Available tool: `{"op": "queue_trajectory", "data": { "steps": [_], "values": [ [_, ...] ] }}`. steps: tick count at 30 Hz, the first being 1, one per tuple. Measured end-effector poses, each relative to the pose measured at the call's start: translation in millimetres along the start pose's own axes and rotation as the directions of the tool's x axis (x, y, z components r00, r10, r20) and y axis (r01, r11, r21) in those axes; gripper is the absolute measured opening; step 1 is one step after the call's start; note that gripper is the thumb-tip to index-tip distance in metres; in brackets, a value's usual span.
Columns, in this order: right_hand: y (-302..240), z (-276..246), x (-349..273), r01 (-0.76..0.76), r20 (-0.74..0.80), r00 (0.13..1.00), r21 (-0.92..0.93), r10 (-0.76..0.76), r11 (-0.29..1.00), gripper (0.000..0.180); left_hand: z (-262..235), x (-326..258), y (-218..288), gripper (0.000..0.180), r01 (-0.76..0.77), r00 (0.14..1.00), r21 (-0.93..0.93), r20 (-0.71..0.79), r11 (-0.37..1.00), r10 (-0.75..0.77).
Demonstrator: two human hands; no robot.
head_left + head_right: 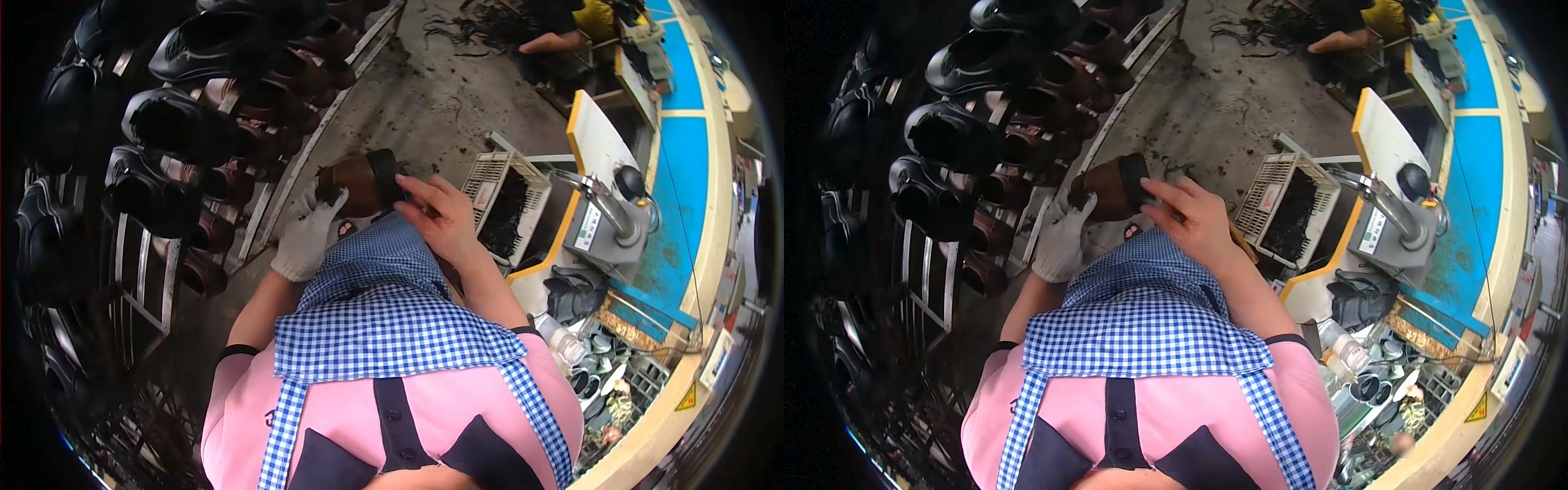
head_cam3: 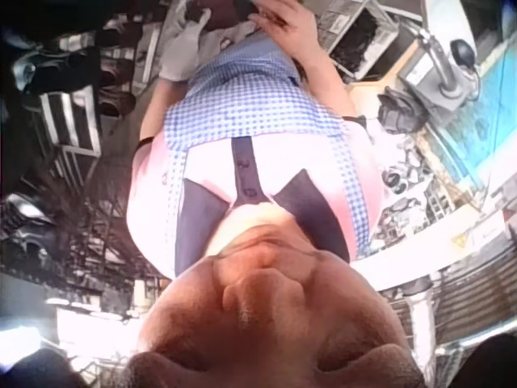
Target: Trim excess material from shoes and organize them on industrial racks.
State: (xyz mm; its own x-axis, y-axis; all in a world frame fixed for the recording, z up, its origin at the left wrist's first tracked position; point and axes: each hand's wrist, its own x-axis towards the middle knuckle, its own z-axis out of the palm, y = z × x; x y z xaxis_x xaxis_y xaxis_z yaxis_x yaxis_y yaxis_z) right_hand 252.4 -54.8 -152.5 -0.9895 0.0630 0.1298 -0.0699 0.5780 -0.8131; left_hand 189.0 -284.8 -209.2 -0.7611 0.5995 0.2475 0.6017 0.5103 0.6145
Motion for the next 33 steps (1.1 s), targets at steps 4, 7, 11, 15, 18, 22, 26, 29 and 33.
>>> {"op": "queue_trajectory", "data": {
  "steps": [4, 7, 11, 15, 18, 22, 26, 29, 33],
  "values": [
    [-23.1, -24.2, -0.3, 0.212, -0.121, 0.966, -0.132, -0.228, 0.968, 0.039, -33.2, 43.4, 68.2, 0.033, 0.561, 0.815, -0.667, 0.341, 0.491, -0.469],
    [-28.7, -31.2, -4.3, 0.236, -0.162, 0.948, -0.223, -0.275, 0.946, 0.035, -44.4, 45.7, 85.5, 0.029, 0.478, 0.878, -0.576, 0.276, 0.664, -0.392],
    [-34.6, -36.7, -9.3, 0.315, -0.139, 0.906, -0.409, -0.399, 0.856, 0.035, -35.1, 44.7, 89.1, 0.031, 0.276, 0.961, -0.556, 0.144, 0.784, -0.236],
    [-11.3, -23.9, -2.9, 0.386, -0.303, 0.848, -0.205, -0.434, 0.899, 0.019, -35.3, 46.7, 97.3, 0.031, 0.306, 0.951, -0.556, 0.148, 0.773, -0.27],
    [2.2, -34.2, -10.9, -0.117, -0.055, 0.853, 0.949, 0.519, 0.294, 0.014, -33.8, 46.8, 100.6, 0.031, 0.414, 0.887, -0.704, 0.169, 0.576, -0.43],
    [23.2, -38.5, -22.4, -0.222, -0.109, 0.785, 0.87, 0.61, 0.441, 0.023, -36.4, 54.9, 110.3, 0.029, 0.444, 0.837, -0.812, 0.224, 0.379, -0.5],
    [12.1, -43.3, -42.8, -0.475, 0.181, 0.8, 0.775, 0.572, 0.418, 0.041, -16.9, 48.7, 98.8, 0.014, 0.259, 0.966, -0.861, 0.228, 0.438, -0.123],
    [61.8, -17.6, -72.4, -0.549, 0.458, 0.652, 0.835, 0.604, -0.039, 0.072, -17.6, 64.4, 103.8, 0.017, -0.361, 0.84, -0.426, 0.237, 0.83, 0.488],
    [51.5, -4.5, -67.1, -0.381, 0.365, 0.861, 0.924, 0.355, -0.026, 0.087, -27.9, 71.2, 126.5, 0.03, -0.425, 0.754, -0.367, 0.361, 0.827, 0.548]
  ]
}}
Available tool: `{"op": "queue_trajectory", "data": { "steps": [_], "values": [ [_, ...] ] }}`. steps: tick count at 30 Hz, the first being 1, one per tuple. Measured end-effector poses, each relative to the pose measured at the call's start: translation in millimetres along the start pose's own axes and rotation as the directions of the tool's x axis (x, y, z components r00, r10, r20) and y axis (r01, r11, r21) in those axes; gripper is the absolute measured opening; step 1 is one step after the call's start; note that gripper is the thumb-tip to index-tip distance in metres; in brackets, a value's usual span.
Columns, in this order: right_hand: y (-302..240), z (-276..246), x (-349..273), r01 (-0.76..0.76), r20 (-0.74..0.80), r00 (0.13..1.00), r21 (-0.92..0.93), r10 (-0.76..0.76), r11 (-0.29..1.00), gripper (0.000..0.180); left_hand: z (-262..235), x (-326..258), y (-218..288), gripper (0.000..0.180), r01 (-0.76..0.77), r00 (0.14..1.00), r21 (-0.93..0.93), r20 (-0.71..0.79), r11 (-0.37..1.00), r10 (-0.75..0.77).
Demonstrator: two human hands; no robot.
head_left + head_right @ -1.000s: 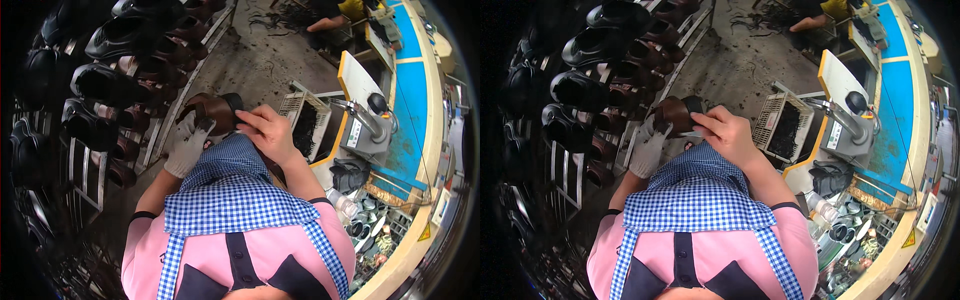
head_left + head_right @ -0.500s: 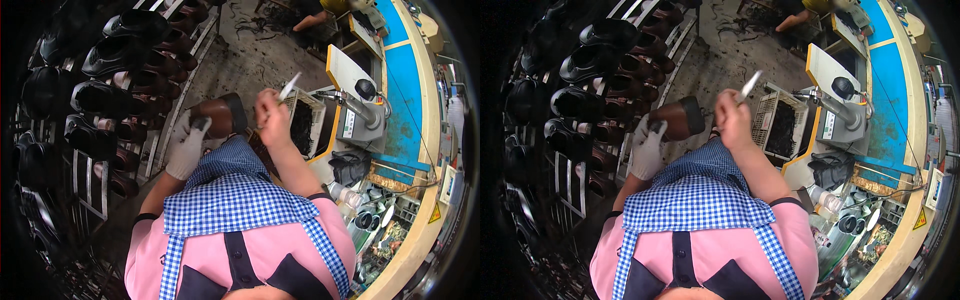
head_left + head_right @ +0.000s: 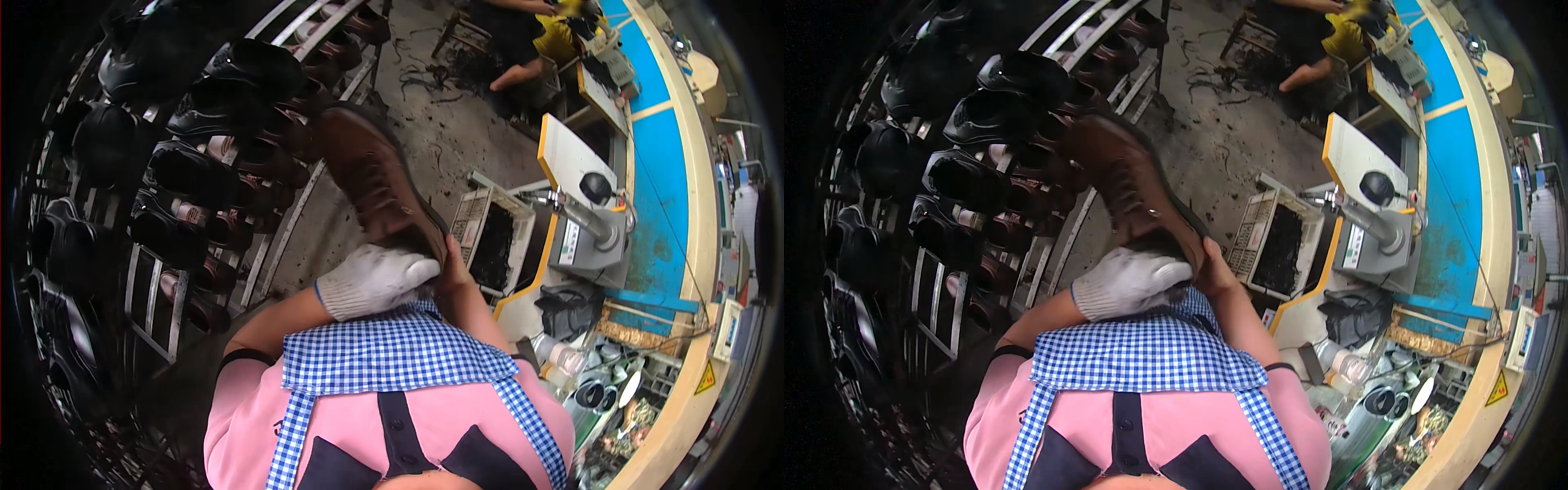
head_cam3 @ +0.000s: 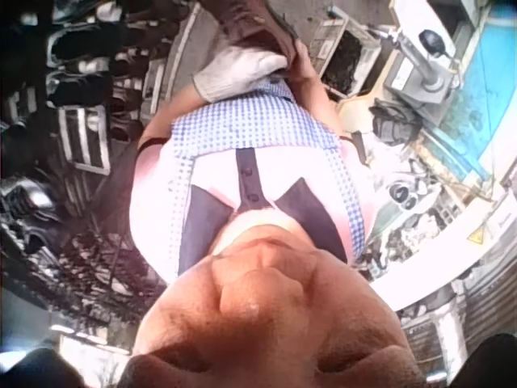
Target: Trim excess material from shoes and organize them on industrial racks.
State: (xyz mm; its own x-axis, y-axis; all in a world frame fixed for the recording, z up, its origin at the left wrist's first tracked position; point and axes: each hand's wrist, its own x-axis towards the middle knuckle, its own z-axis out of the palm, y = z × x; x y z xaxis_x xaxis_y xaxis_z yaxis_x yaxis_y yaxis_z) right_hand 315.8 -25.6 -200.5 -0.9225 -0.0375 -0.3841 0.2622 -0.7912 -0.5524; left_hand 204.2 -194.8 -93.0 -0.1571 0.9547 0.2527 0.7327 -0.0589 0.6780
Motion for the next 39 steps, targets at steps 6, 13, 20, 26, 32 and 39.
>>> {"op": "queue_trajectory", "data": {
  "steps": [6, 13, 20, 26, 32, 39],
  "values": [
    [19.2, -35.7, 15.0, 0.129, 0.062, 0.99, -0.024, -0.127, 0.991, 0.087, -32.2, 4.5, -19.8, 0.05, -0.086, 0.478, -0.44, -0.806, 0.894, -0.35],
    [-6.0, -18.0, 17.8, -0.133, -0.171, 0.977, -0.045, 0.124, 0.99, 0.063, -51.4, 8.6, -42.0, 0.065, -0.056, 0.636, -0.728, -0.554, 0.684, -0.537],
    [-118.0, 91.2, 0.3, 0.64, 0.541, 0.613, -0.767, -0.576, -0.039, 0.023, -83.6, 7.1, -32.5, 0.062, 0.087, 0.894, -0.712, -0.252, 0.696, -0.37],
    [-145.6, 140.6, -1.1, 0.707, 0.824, 0.494, -0.566, -0.277, -0.423, 0.033, -79.9, 11.9, -33.7, 0.059, 0.015, 0.964, -0.536, -0.217, 0.844, -0.155],
    [-153.4, 158.9, -12.0, 0.636, 0.849, 0.527, -0.361, 0.043, -0.682, 0.027, -79.8, 13.2, -29.9, 0.061, 0.051, 0.982, -0.453, -0.142, 0.89, -0.128],
    [-144.2, 172.2, -7.4, 0.589, 0.704, 0.66, -0.272, 0.26, -0.761, 0.018, -67.1, 11.0, -33.8, 0.065, 0.115, 0.985, -0.571, -0.04, 0.813, -0.167]
  ]
}}
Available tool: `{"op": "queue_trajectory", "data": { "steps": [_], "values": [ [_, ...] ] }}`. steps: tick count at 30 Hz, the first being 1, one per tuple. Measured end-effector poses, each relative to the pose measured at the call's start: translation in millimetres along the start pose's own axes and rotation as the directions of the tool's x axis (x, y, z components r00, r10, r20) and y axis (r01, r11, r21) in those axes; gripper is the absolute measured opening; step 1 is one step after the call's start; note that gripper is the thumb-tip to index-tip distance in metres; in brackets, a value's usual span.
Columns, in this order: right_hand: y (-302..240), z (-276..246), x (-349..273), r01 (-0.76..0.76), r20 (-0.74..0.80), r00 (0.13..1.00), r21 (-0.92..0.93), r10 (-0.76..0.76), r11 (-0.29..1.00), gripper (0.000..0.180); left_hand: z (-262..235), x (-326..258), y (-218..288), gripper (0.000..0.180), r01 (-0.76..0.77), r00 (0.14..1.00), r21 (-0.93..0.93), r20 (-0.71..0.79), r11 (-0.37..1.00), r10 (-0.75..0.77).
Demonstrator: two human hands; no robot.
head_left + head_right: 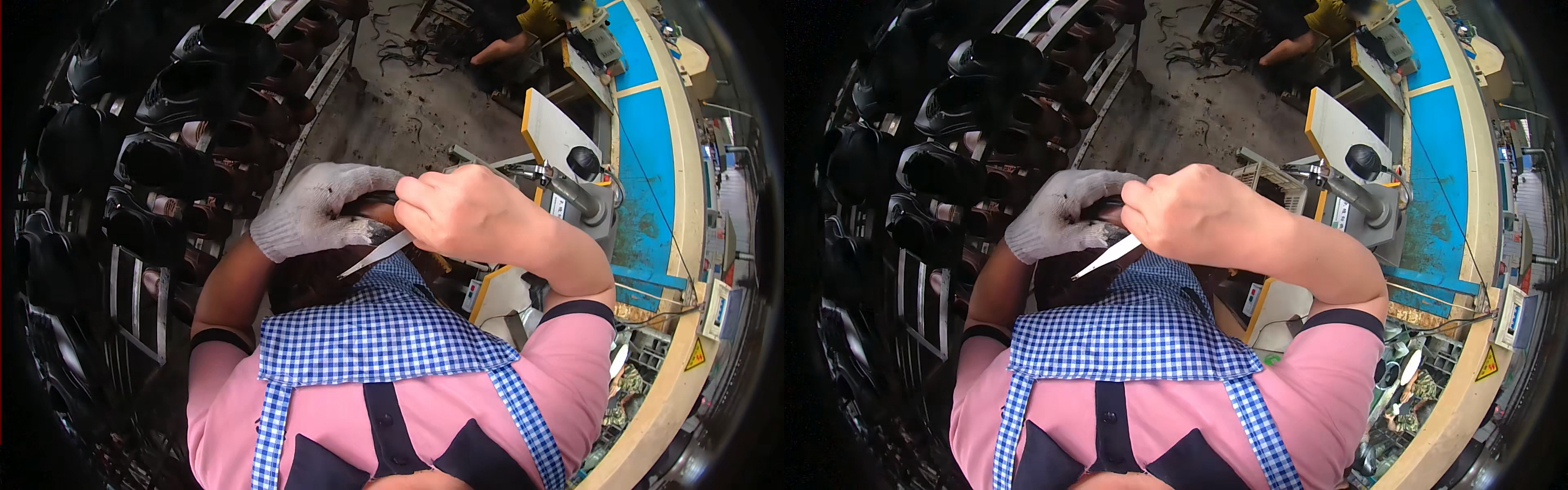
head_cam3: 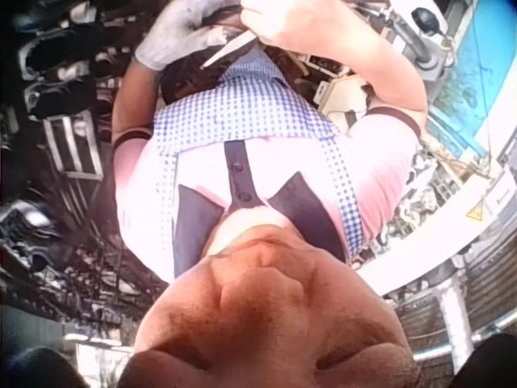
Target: Trim excess material from shoes and organize them on industrial racks.
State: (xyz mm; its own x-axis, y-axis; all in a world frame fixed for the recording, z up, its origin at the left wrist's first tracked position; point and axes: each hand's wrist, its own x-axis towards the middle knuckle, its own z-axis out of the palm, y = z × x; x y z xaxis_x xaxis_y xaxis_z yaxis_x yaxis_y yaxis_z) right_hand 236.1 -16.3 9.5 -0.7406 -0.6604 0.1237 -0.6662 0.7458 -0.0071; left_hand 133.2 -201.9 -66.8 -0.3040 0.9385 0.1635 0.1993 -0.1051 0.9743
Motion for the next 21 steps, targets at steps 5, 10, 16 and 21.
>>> {"op": "queue_trajectory", "data": {
  "steps": [5, 10, 16, 21],
  "values": [
    [11.9, 22.7, -2.1, -0.03, -0.113, 0.991, 0.327, 0.071, 0.944, 0.018, -1.3, -4.9, -9.7, 0.067, -0.011, 1.0, -0.099, 0.01, 0.995, 0.012],
    [18.3, 39.3, -5.9, -0.091, -0.119, 0.96, 0.722, 0.253, 0.686, 0.016, -0.8, -5.4, -8.9, 0.069, 0.029, 1.0, -0.327, 0.011, 0.945, -0.027],
    [14.8, 56.6, -13.3, -0.066, -0.174, 0.923, 0.807, 0.344, 0.586, 0.015, -5.4, -5.1, -12.9, 0.068, 0.089, 0.996, -0.385, 0.046, 0.919, -0.077],
    [-9.5, 95.5, -40.4, -0.229, -0.185, 0.816, 0.766, 0.547, 0.6, 0.013, -30.8, -14.1, -16.1, 0.061, -0.032, 0.975, -0.304, -0.22, 0.952, -0.038]
  ]
}}
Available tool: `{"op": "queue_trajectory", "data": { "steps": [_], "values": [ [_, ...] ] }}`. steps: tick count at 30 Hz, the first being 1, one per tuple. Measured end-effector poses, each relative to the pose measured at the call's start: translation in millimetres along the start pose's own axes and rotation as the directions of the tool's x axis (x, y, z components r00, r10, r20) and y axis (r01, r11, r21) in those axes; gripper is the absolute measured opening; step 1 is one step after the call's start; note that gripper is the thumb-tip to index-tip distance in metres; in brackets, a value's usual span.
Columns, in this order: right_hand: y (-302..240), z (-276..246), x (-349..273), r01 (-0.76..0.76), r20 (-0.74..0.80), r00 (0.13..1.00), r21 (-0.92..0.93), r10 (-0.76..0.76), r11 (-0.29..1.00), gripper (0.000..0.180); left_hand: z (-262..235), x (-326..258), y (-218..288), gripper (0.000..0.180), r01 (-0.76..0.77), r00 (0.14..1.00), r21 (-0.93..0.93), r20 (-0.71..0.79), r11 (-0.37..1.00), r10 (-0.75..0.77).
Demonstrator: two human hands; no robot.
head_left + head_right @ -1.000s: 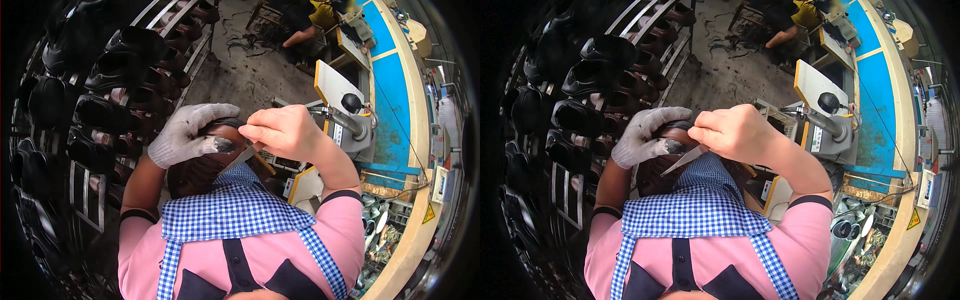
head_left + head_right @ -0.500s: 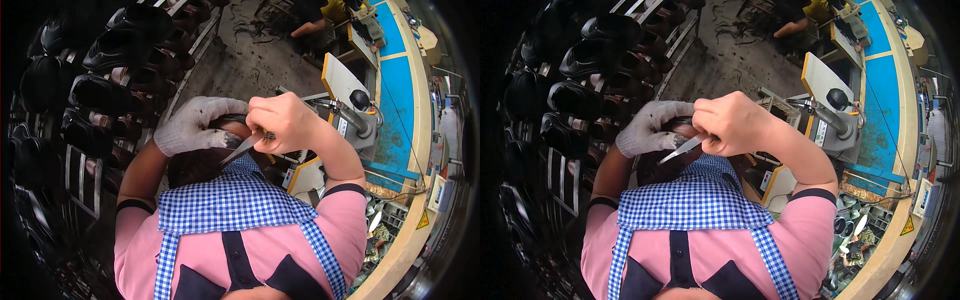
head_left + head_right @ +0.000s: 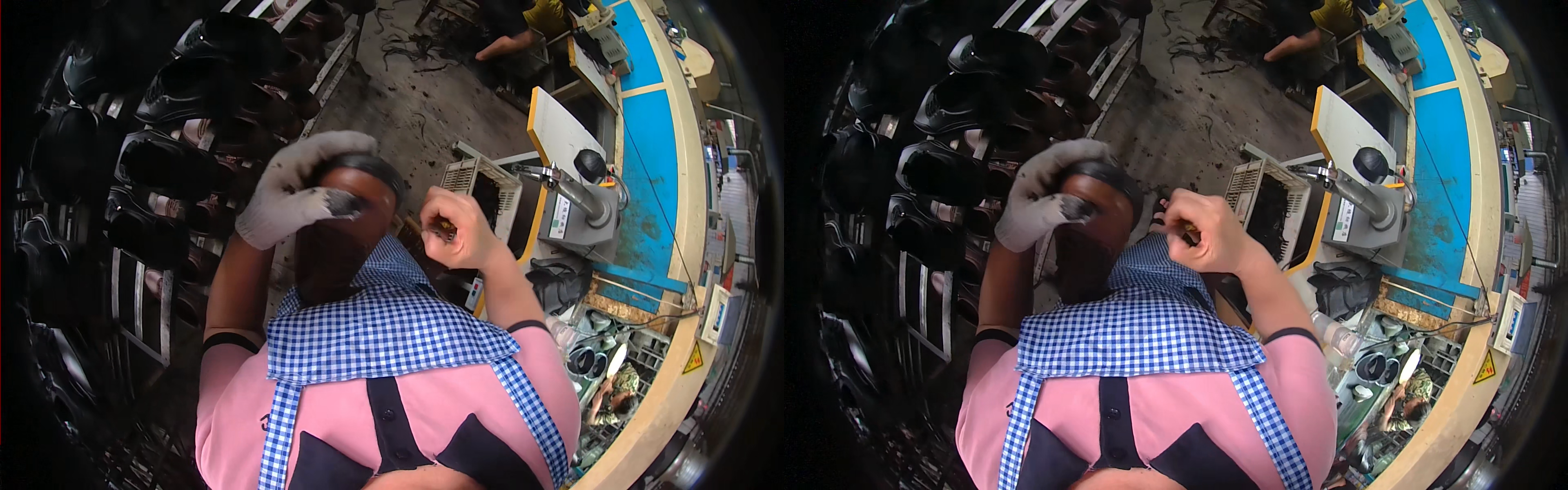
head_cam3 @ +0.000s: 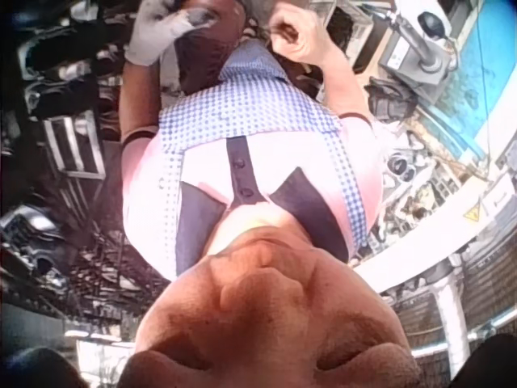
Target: Trim excess material from shoes and organize them on industrial racks.
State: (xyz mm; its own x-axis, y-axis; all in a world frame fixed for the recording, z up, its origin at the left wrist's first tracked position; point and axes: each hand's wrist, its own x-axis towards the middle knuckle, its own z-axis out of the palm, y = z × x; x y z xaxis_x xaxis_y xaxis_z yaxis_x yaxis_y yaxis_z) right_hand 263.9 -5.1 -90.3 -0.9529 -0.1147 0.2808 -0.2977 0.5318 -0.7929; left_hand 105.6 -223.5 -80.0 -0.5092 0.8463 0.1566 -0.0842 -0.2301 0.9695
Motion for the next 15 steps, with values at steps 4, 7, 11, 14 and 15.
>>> {"op": "queue_trajectory", "data": {
  "steps": [4, 7, 11, 14, 15],
  "values": [
    [38.2, 32.8, -47.5, -0.6, 0.172, 0.756, 0.567, 0.631, 0.564, 0.06, -16.3, 6.9, -36.5, 0.055, -0.29, 0.891, -0.168, -0.406, 0.942, 0.202],
    [26.2, 31.1, -63.1, -0.664, 0.25, 0.715, 0.533, 0.653, 0.524, 0.089, -25.3, 11.8, -63.9, 0.055, -0.273, 0.861, -0.422, -0.507, 0.865, 0.024],
    [6.0, 25.5, -65.9, -0.443, 0.103, 0.858, 0.643, 0.503, 0.624, 0.106, -17.4, 24.9, -78.8, 0.06, -0.22, 0.821, -0.634, -0.53, 0.741, -0.211],
    [7.5, 14.9, -65.1, -0.457, 0.195, 0.865, 0.688, 0.463, 0.564, 0.106, -9.5, 28.5, -85.7, 0.054, -0.181, 0.898, -0.803, -0.37, 0.568, -0.237],
    [9.8, 17.9, -67.4, -0.46, 0.196, 0.862, 0.69, 0.468, 0.559, 0.106, -8.7, 29.2, -88.4, 0.049, -0.16, 0.859, -0.762, -0.421, 0.627, -0.293]
  ]
}}
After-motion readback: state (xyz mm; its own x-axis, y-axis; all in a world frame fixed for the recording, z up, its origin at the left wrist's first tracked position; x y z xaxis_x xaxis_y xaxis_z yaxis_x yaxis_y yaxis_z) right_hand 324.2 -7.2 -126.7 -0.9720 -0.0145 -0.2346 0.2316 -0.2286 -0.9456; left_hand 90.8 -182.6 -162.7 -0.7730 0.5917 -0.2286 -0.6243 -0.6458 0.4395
